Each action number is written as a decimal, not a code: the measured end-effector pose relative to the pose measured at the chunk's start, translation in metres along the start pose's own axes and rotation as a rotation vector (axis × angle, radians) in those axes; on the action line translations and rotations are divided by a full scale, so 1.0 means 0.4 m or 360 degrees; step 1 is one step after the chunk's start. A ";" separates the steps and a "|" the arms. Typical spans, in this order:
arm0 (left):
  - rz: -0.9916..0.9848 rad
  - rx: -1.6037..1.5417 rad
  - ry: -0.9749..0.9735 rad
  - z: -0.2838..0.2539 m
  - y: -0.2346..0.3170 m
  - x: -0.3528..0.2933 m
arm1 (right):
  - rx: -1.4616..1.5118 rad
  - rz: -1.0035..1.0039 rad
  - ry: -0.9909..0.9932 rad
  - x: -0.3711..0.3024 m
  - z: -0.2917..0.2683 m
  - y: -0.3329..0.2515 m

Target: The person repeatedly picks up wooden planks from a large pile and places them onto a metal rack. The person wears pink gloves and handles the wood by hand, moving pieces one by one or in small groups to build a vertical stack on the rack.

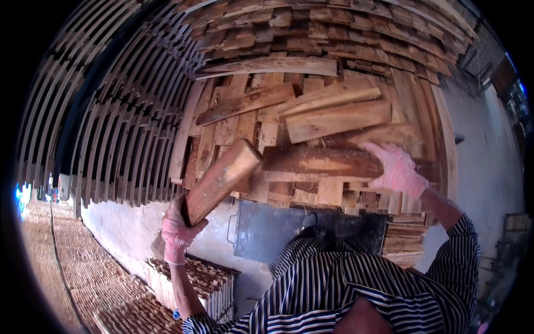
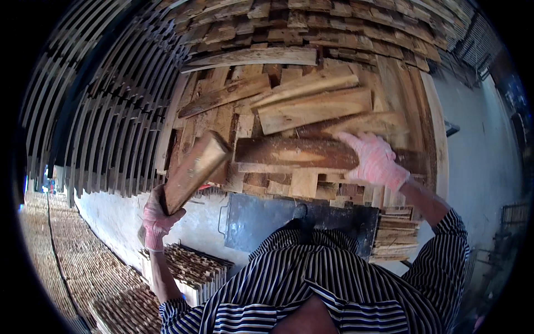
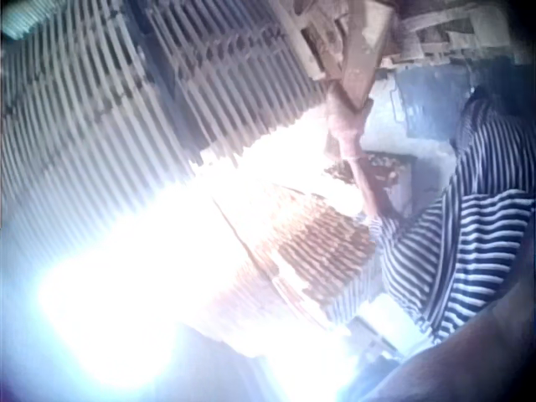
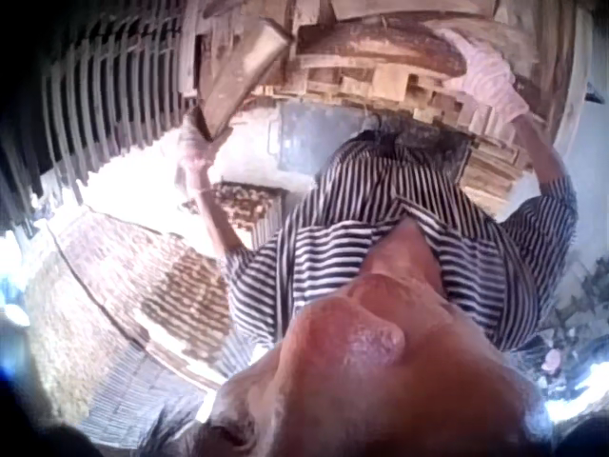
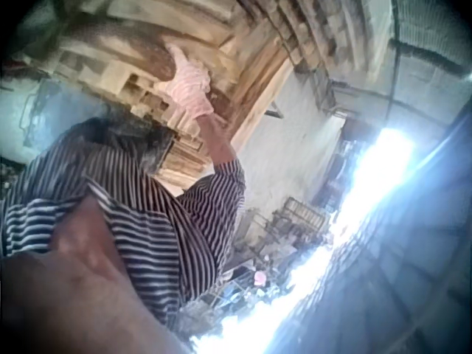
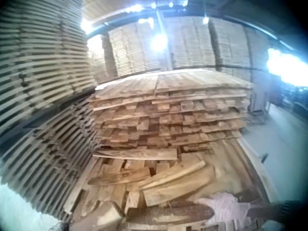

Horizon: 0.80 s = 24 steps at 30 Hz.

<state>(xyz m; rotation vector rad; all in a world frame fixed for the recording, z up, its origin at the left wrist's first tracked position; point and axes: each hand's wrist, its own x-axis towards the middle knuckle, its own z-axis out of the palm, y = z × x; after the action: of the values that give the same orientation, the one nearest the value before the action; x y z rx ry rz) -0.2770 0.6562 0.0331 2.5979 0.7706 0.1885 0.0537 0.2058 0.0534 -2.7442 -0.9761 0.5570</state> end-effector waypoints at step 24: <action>0.0863 0.0788 -0.0826 0.123 0.264 0.388 | -0.0392 0.0105 0.0046 -0.200 0.017 0.287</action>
<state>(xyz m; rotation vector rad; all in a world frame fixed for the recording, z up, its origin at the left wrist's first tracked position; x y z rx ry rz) -0.0833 0.6435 0.0361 3.0505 -0.0991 -0.5725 0.0593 0.0667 0.0374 -3.0010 -1.0122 0.4314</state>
